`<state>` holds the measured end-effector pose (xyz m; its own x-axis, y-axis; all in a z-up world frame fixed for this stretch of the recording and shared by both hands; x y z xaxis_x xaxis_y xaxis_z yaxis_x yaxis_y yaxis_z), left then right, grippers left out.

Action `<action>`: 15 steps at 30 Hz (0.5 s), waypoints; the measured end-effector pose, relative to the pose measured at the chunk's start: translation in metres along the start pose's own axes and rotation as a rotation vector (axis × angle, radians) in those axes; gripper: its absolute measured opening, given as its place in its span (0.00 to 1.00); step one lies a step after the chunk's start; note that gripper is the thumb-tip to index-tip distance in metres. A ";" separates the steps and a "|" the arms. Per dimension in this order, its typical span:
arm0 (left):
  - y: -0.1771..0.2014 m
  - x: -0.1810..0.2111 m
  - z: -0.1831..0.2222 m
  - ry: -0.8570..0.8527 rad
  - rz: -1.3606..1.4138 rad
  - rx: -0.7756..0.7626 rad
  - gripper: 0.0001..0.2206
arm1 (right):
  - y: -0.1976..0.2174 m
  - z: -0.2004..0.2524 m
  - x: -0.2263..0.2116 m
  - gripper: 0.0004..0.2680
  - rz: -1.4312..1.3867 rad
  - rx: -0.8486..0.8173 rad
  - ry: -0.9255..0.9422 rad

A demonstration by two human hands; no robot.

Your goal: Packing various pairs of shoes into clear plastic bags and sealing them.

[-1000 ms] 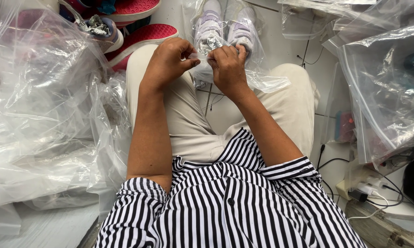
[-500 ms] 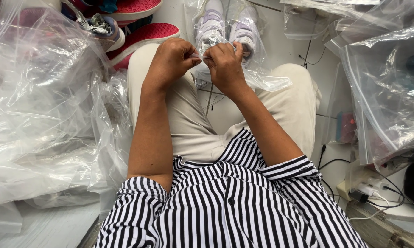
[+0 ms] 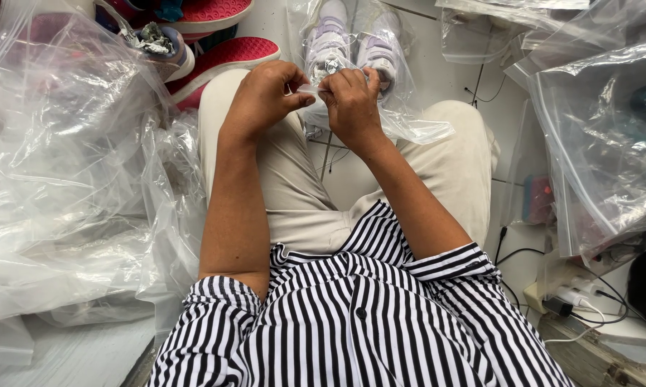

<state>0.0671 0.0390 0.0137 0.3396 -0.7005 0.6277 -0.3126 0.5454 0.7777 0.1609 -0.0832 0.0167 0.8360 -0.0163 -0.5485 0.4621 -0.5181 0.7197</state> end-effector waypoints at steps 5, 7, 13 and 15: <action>0.006 -0.005 0.004 0.058 0.083 -0.011 0.08 | 0.004 0.001 0.000 0.02 -0.034 0.000 -0.010; 0.008 -0.002 0.005 0.045 0.109 -0.002 0.08 | 0.003 0.001 -0.001 0.02 -0.034 -0.002 -0.012; 0.008 -0.003 0.006 0.075 0.203 -0.023 0.06 | 0.002 0.002 0.000 0.02 -0.043 -0.005 -0.026; 0.010 -0.002 0.005 0.042 0.212 0.002 0.06 | 0.002 0.002 0.001 0.02 -0.052 -0.005 -0.027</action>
<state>0.0590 0.0439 0.0197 0.3024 -0.5505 0.7782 -0.3825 0.6777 0.6280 0.1617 -0.0857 0.0167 0.8026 -0.0127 -0.5964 0.5061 -0.5149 0.6920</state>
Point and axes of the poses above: each hand's wrist, its own z-axis away from the middle knuckle, its own y-axis out of the back of the hand, x = y × z, the point moved 8 cm from there along -z, towards the middle knuckle, and after that the axes turned 12 degrees about -z, right-handed, at the moved point
